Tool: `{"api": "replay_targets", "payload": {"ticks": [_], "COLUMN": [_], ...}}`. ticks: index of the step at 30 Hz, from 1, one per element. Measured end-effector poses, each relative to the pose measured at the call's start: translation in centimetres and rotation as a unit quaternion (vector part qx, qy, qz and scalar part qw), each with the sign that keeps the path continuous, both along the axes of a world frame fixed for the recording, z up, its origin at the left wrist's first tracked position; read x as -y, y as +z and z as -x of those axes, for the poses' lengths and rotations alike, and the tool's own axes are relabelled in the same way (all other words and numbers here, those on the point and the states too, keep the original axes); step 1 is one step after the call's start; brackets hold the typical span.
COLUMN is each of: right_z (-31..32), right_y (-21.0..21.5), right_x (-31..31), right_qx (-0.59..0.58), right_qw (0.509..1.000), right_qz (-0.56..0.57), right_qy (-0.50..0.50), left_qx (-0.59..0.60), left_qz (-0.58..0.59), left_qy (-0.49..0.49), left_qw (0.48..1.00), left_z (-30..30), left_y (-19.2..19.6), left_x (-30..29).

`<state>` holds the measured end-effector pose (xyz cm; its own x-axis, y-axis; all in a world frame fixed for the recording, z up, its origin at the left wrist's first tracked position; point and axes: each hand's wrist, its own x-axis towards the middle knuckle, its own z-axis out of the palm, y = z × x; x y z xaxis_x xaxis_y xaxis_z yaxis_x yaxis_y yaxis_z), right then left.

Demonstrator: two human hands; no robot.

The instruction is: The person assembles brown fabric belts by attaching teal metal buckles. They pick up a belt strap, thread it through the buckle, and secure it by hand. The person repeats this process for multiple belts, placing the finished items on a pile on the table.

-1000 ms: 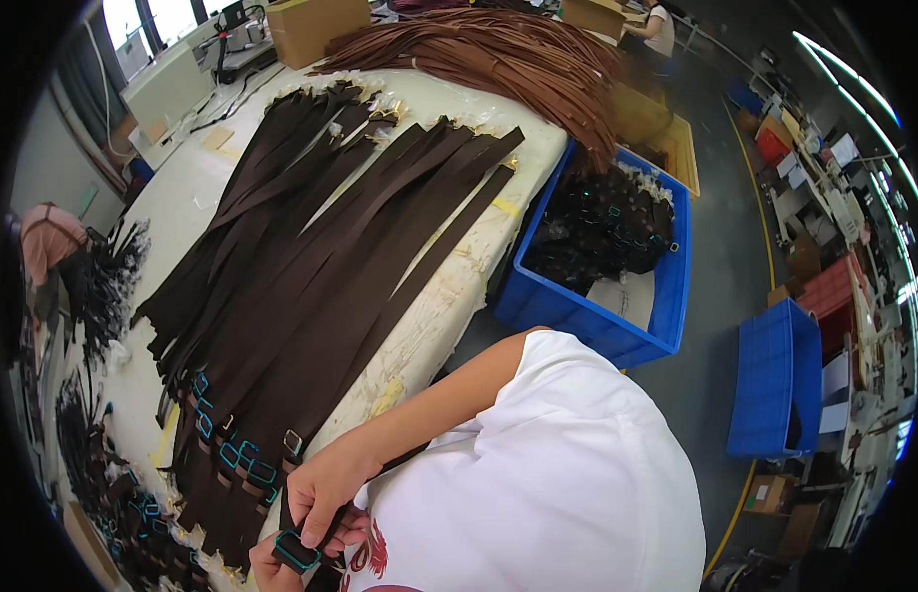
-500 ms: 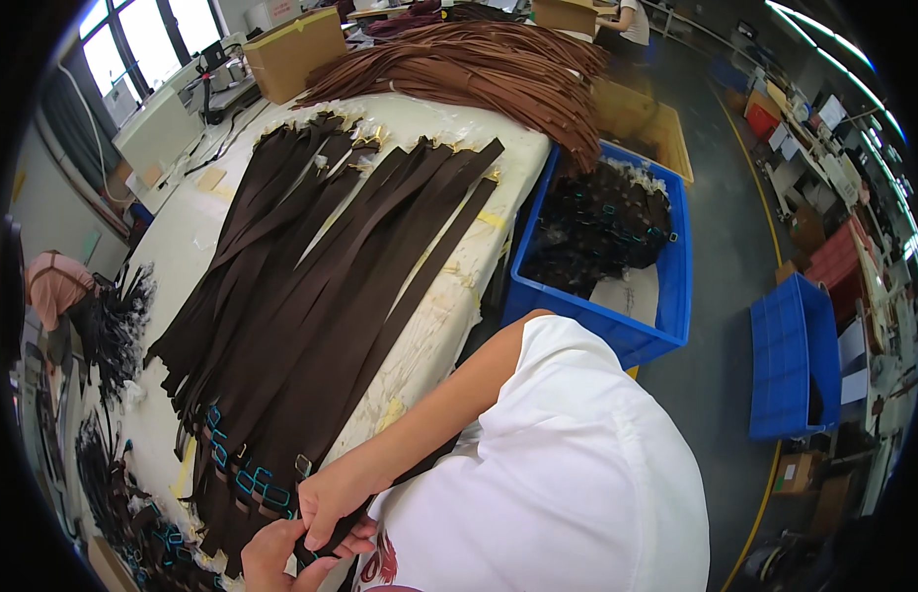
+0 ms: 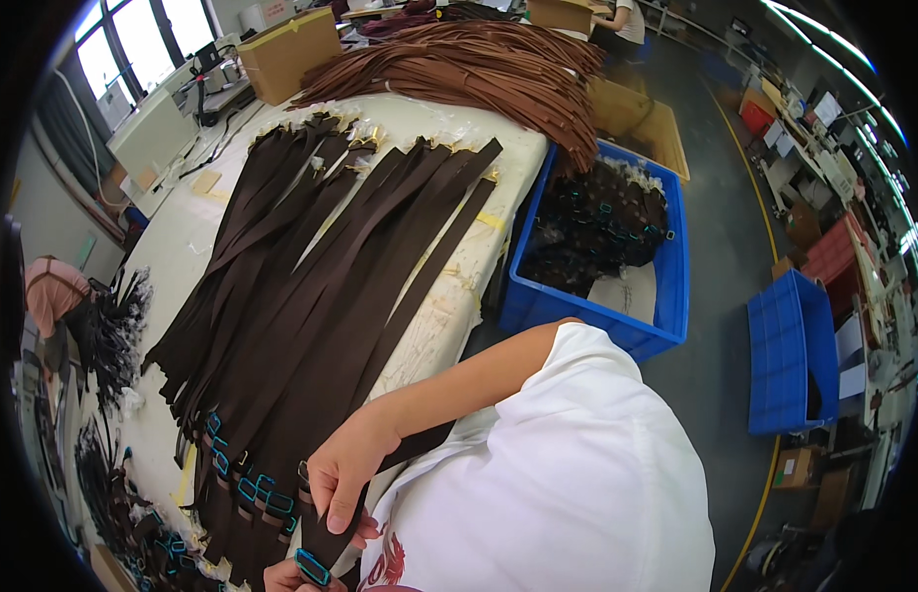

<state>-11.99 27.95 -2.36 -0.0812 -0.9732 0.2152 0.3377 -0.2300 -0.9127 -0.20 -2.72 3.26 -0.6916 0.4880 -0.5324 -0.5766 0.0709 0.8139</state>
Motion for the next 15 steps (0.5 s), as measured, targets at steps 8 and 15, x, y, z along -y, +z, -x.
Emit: {"api": "replay_targets", "payload": {"ticks": [8,15], "right_z": [-2.5,-4.7], "right_y": [0.5,-0.8], "right_x": [4.3,5.4], "right_qx": [-0.156,0.142], "right_qw": [0.977,0.988], "right_qz": [-0.122,0.061], "right_qy": [-0.074,-0.012], "left_qx": [-0.178,-0.143], "left_qz": [0.226,0.002], "left_qy": [-0.099,0.035], "left_qw": [0.953,0.989], "left_z": [0.0,-2.9], "left_y": [2.8,-4.9], "left_x": [-4.1,-1.1]}}
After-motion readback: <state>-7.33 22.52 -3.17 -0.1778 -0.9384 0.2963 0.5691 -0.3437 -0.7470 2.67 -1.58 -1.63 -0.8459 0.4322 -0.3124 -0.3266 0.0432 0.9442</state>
